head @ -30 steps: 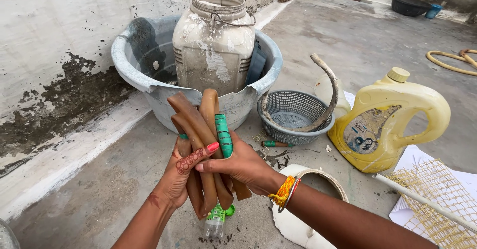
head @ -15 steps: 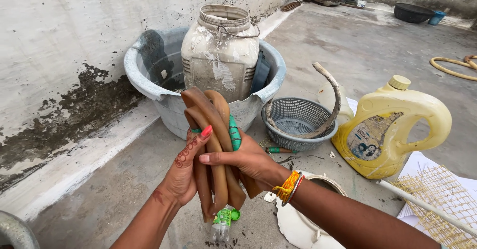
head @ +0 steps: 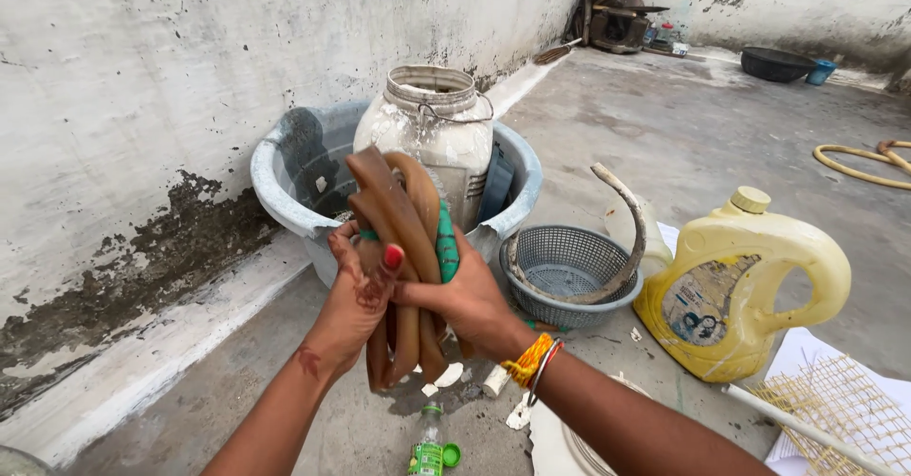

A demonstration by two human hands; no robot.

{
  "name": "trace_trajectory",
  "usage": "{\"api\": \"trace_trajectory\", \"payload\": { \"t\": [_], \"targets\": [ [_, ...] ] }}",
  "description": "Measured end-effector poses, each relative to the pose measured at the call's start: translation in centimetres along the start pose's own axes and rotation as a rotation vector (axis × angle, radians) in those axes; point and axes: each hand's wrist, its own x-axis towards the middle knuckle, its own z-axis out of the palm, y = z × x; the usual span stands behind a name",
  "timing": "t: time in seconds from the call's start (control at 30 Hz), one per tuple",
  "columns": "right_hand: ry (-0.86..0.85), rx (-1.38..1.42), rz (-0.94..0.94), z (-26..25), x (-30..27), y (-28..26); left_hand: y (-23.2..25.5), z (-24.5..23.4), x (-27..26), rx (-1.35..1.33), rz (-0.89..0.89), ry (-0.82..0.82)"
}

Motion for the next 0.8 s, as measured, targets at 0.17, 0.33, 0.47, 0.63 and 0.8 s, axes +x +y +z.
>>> {"api": "trace_trajectory", "payload": {
  "t": [0.17,0.33,0.47,0.63,0.8],
  "targets": [
    [-0.064,-0.068,-0.096,-2.1,4.3,-2.6,3.0,0.8,4.4,0.324,0.051,0.175],
    [-0.068,-0.141,-0.223,-3.8,7.3,-3.9,4.3,0.9,9.0,0.824,0.185,0.323],
    [-0.05,-0.099,-0.216,-4.4,9.0,-3.5,4.1,-0.4,11.5,0.871,0.418,0.123],
    [-0.012,-0.118,-0.234,-4.9,11.2,-2.7,8.9,1.3,10.7,0.842,0.164,0.148],
    [0.13,-0.303,-0.344,-7.5,13.6,0.7,5.0,-1.7,15.4,0.677,0.321,-0.181]
  ]
}}
